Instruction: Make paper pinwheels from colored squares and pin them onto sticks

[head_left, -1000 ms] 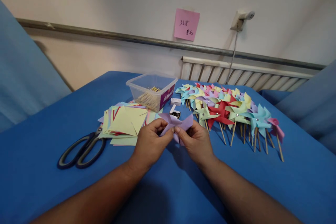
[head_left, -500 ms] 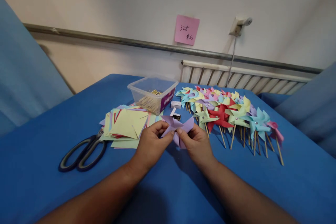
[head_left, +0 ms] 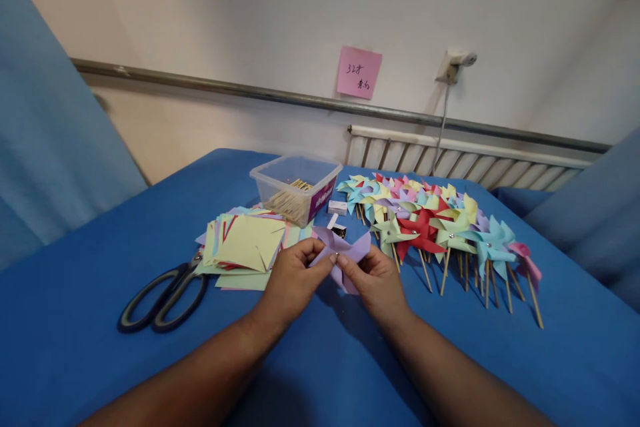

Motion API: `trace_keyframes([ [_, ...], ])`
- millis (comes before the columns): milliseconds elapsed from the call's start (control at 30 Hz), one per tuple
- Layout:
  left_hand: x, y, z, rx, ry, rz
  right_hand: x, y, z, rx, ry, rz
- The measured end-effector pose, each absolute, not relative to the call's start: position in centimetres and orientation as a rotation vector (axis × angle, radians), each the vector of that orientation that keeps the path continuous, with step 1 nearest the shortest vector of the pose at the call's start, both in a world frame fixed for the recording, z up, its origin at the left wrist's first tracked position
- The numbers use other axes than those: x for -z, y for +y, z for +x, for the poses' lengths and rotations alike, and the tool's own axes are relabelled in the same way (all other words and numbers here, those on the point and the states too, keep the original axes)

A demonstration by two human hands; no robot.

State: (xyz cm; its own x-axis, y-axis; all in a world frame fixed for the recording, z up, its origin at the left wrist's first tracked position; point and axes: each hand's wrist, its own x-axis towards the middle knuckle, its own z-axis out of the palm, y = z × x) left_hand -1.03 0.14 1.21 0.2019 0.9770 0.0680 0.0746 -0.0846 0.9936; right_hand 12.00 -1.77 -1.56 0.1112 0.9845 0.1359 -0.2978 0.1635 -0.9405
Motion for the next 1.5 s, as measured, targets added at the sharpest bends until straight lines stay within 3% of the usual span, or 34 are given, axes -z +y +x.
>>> trace_keyframes([
  [133, -0.8, 0.3, -1.0, -1.081, 1.052, 1.413, 1.8, -1.7, 12.1, -1.012, -1.099, -1.004],
  [300, -0.8, 0.4, -1.2, -1.320, 1.237, 1.418, 1.5, -1.4, 13.3, -0.400, -1.376, -1.193],
  [433, -1.2, -0.1, -0.9, -1.177, 1.107, 1.344, 1.0, -1.3, 14.2, -0.017, -1.567, -1.155],
  [600, -1.4, -0.7, -0.4, -1.051, 0.833, 1.162, 1.1, -1.1, 14.4, 0.197, -1.801, -1.112],
  [1133, -1.4, 0.2, -0.9, -1.176, 0.888, 0.827, 0.3, -2.6, 13.1, 0.118, -2.073, -1.140],
  [1500, 1.4, 0.6, -0.3, -0.917, 0.967, 0.903, -2.7, -0.4, 13.4, 0.082, -1.748, -0.980],
])
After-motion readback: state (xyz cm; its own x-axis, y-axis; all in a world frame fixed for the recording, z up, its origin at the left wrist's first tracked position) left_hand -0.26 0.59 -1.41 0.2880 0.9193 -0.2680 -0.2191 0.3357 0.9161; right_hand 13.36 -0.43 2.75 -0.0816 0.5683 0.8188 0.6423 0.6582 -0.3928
